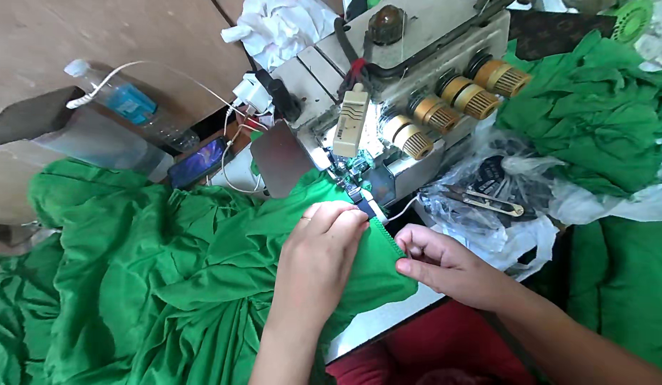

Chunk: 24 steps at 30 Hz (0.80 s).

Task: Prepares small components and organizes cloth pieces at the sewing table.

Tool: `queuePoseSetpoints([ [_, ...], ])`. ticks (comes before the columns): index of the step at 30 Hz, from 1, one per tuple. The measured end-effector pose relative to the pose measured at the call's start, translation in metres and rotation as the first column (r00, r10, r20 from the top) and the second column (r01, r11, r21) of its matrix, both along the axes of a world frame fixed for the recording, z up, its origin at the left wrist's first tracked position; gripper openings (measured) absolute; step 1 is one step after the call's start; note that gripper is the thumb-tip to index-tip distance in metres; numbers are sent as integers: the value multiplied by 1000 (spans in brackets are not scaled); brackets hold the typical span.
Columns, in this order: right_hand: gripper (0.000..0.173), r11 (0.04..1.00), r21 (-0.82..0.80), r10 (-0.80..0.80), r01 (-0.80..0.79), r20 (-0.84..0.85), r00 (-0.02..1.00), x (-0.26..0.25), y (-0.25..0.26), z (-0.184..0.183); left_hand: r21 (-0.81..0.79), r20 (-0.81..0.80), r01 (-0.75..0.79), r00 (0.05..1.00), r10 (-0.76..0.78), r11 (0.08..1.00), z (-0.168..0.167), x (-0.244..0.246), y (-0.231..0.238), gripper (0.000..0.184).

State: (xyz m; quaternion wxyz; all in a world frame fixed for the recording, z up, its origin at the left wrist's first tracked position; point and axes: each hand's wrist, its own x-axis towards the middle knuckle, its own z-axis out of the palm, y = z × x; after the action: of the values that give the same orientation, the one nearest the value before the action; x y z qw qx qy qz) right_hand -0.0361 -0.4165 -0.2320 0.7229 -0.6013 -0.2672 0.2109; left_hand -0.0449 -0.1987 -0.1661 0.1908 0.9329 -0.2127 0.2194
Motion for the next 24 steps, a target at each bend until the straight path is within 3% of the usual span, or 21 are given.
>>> queuePoseSetpoints([
  [12, 9, 999, -28, -14, 16, 83, 996, 12, -1, 6, 38, 10, 5, 1000, -6, 999, -1, 7, 3, 21],
  [19, 8, 989, -65, -119, 130, 151, 981, 13, 6, 3, 6, -12, -19, 1000, 19, 1000, 2, 19, 8, 15],
  [21, 6, 984, -63, -151, 165, 178, 972, 15, 9, 2, 44, -17, -97, 995, 98, 994, 5, 17, 1, 23],
  [24, 7, 980, -57, -173, 188, 208, 963, 16, 11, 0, 124, -28, -238, 970, 243, 963, 5, 2, -23, 51],
])
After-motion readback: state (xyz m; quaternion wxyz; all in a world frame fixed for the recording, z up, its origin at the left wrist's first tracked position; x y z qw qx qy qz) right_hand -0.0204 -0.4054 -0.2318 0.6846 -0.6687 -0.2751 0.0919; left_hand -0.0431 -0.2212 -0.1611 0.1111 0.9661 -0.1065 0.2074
